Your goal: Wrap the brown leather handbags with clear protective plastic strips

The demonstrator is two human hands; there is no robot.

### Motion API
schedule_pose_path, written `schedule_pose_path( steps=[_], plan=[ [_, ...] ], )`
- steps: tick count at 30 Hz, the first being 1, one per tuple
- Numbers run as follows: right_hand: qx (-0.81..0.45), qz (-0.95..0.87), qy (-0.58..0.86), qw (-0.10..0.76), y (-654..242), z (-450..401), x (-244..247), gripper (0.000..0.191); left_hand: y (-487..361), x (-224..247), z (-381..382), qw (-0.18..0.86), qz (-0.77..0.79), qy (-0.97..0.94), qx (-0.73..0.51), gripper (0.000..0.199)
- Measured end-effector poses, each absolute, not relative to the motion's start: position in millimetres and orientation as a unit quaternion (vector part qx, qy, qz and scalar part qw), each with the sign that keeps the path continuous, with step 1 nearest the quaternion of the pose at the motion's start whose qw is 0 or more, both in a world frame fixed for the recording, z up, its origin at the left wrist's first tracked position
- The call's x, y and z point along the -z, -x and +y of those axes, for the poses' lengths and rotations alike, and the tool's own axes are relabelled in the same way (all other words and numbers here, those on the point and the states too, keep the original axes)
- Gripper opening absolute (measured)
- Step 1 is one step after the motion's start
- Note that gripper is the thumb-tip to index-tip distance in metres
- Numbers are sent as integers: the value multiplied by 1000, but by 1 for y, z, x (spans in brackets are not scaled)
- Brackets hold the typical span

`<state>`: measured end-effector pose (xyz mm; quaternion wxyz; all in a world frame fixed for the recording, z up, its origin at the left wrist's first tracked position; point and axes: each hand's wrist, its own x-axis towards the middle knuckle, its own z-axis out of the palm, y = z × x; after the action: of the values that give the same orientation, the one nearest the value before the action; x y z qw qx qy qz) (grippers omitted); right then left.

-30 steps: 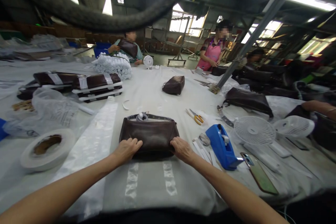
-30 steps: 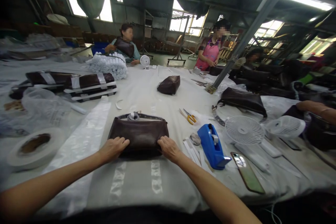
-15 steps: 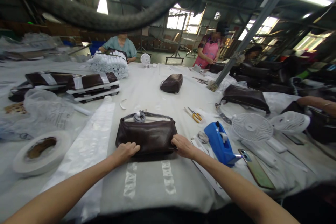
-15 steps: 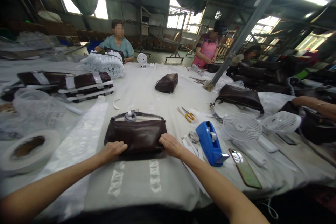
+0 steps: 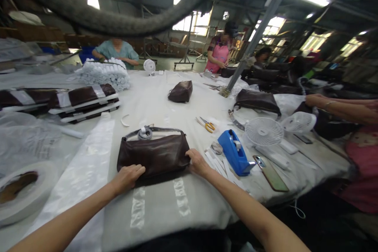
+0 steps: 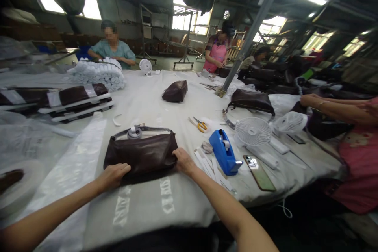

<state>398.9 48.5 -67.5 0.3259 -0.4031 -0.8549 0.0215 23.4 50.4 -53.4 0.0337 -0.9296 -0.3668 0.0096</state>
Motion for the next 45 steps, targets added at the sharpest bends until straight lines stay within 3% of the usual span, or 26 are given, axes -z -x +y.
schedule_pose_path(
  steps=[5, 10, 16, 21, 23, 31, 45],
  plan=[
    [-65, -780, 476, 402, -404, 30, 67, 49, -17, 59, 56, 25, -364, 931, -2, 57],
    [-142, -713, 531, 435, -397, 28, 80, 79, -12, 66, 58, 7, -371, 929, -1, 76],
    [-227, -727, 500, 412, -394, 27, 83, 77, -15, 50, 56, 47, -331, 941, -49, 96],
    [-188, -779, 463, 378, -404, 21, 63, 88, -17, 38, 56, 37, -316, 945, -76, 100],
    [-147, -801, 452, 363, -407, 23, 57, 82, -17, 38, 58, 31, -309, 947, -77, 99],
    [-34, -843, 432, 318, -395, 49, 85, 20, -19, 50, 55, 58, -304, 949, -68, 98],
    [6, -846, 425, 323, -401, 45, 87, 24, -21, 72, 47, 156, -327, 932, -13, 89]
  ],
)
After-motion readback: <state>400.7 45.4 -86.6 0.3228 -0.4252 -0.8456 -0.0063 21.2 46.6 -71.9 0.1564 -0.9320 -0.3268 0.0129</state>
